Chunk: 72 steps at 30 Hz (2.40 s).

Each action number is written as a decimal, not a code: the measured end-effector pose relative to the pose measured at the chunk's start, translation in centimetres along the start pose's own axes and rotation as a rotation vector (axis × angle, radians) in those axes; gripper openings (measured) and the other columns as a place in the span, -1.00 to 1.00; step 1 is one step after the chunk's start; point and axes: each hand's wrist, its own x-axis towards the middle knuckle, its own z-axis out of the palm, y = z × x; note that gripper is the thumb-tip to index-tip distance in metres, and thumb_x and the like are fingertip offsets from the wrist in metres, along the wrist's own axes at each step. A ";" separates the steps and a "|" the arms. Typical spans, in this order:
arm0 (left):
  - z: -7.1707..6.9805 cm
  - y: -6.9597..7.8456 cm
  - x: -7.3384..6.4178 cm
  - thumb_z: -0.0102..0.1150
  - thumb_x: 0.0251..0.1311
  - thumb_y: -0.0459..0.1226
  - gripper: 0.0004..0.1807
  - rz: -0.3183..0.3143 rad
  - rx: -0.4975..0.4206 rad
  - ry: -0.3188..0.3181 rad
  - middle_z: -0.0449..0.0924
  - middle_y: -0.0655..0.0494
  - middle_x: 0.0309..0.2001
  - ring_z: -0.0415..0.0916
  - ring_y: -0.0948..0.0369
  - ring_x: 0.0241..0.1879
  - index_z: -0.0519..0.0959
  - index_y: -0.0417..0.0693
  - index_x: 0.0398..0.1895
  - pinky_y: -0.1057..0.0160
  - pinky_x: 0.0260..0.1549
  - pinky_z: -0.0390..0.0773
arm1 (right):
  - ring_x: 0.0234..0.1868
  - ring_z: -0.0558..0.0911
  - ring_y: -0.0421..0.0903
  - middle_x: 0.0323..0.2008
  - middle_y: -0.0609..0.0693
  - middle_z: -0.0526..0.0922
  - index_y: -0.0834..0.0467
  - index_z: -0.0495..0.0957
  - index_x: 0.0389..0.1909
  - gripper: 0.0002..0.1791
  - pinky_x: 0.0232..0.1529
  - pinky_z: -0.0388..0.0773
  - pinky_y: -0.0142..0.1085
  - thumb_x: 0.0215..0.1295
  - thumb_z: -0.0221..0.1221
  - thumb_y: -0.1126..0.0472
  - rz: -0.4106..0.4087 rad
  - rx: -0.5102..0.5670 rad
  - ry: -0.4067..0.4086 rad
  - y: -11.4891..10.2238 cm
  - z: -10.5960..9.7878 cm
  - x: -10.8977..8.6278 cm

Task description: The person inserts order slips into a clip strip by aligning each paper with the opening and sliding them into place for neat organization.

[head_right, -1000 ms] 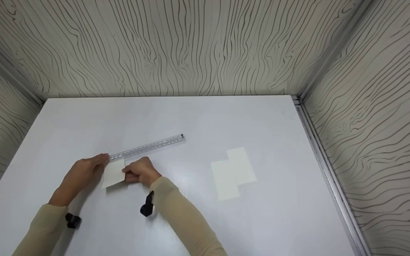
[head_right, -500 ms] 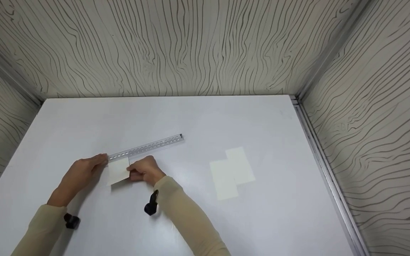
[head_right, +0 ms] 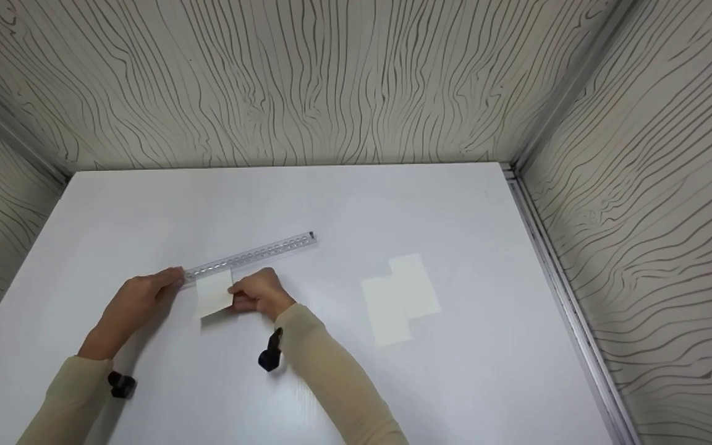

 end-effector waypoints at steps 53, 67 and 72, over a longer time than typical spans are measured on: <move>-0.3 0.2 0.4 0.22 0.48 -0.32 -0.68 -0.036 -0.019 -0.034 0.70 -0.14 0.23 0.69 -0.10 0.23 0.65 -0.14 0.23 -0.11 0.28 0.68 | -0.14 0.85 -0.02 -0.19 0.17 0.81 0.45 0.66 0.01 -0.68 -0.01 0.86 -0.19 0.24 0.37 0.46 -0.031 -0.074 0.110 -3.0 -9.9 -0.7; -0.2 0.1 0.4 0.21 0.49 -0.33 -0.68 -0.040 -0.014 -0.044 0.69 -0.12 0.25 0.69 -0.08 0.24 0.65 -0.11 0.25 -0.10 0.28 0.69 | -0.04 0.84 0.07 -0.08 0.22 0.79 0.46 0.60 0.10 -0.59 0.13 0.82 -0.03 0.23 0.38 0.47 -0.025 -0.061 0.149 -3.5 -12.4 -0.8; -0.2 0.2 0.2 0.23 0.47 -0.33 -0.67 -0.035 -0.022 -0.038 0.71 -0.10 0.24 0.70 -0.07 0.23 0.65 -0.11 0.25 -0.08 0.27 0.70 | -0.09 0.83 0.00 -0.10 0.18 0.77 0.45 0.60 0.11 -0.59 0.14 0.81 -0.06 0.24 0.38 0.46 -0.020 -0.065 0.167 -3.7 -13.0 -1.0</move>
